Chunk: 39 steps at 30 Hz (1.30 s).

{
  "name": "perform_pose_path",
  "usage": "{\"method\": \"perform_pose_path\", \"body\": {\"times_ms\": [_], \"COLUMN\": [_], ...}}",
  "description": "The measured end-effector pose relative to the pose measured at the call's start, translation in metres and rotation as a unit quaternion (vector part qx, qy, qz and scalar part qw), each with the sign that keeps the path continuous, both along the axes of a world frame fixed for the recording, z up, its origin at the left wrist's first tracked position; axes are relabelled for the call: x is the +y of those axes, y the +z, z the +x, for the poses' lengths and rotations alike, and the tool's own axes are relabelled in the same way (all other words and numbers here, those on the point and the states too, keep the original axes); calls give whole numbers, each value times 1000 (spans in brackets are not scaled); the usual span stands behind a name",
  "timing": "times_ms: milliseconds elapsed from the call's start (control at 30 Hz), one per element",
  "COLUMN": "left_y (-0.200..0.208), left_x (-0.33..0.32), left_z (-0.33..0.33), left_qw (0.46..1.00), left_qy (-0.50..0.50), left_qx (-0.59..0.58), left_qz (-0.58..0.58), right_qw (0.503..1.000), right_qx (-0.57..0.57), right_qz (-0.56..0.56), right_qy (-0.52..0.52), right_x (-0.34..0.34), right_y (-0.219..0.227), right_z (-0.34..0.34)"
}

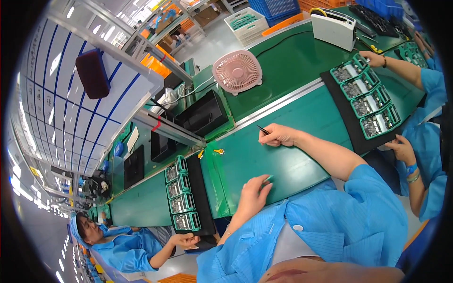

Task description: The person assembles electronic components into plastic housings on a circuit board assembly line, placing them onto circuit boards by hand.

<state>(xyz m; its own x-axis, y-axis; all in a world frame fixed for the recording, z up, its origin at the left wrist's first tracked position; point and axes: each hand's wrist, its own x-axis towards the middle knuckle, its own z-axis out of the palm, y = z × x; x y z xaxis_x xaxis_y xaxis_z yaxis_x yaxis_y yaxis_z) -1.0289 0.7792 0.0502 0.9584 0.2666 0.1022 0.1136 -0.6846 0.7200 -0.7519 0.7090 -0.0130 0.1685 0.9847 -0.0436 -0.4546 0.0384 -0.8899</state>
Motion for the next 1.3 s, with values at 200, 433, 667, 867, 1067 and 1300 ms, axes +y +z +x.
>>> {"method": "perform_pose_path", "body": {"times_ms": [200, 433, 667, 867, 1067, 1300], "left_y": [66, -16, -45, -37, -58, -58], "left_x": [89, 311, 332, 335, 288, 206], "left_z": [-69, -234, -251, -248, -265, -253], "left_qw": [962, 854, 843, 831, 860, 837], "left_qy": [217, 405, 460, 503, 489, 451], "left_qx": [-116, 68, 143, 212, 126, 15], "left_qz": [117, 320, 241, 109, -75, -309], "right_qw": [1000, 994, 995, 993, 987, 992], "right_qx": [-1, -96, -89, -106, -134, -88], "right_qz": [-26, -35, -36, -43, -83, -86], "right_qy": [-17, -37, -16, -30, -21, 22], "right_x": [12, 3, 11, 27, 53, 92], "right_y": [-5, 5, 2, 2, -17, -20], "right_z": [0, -21, -40, -62, -89, -145]}}
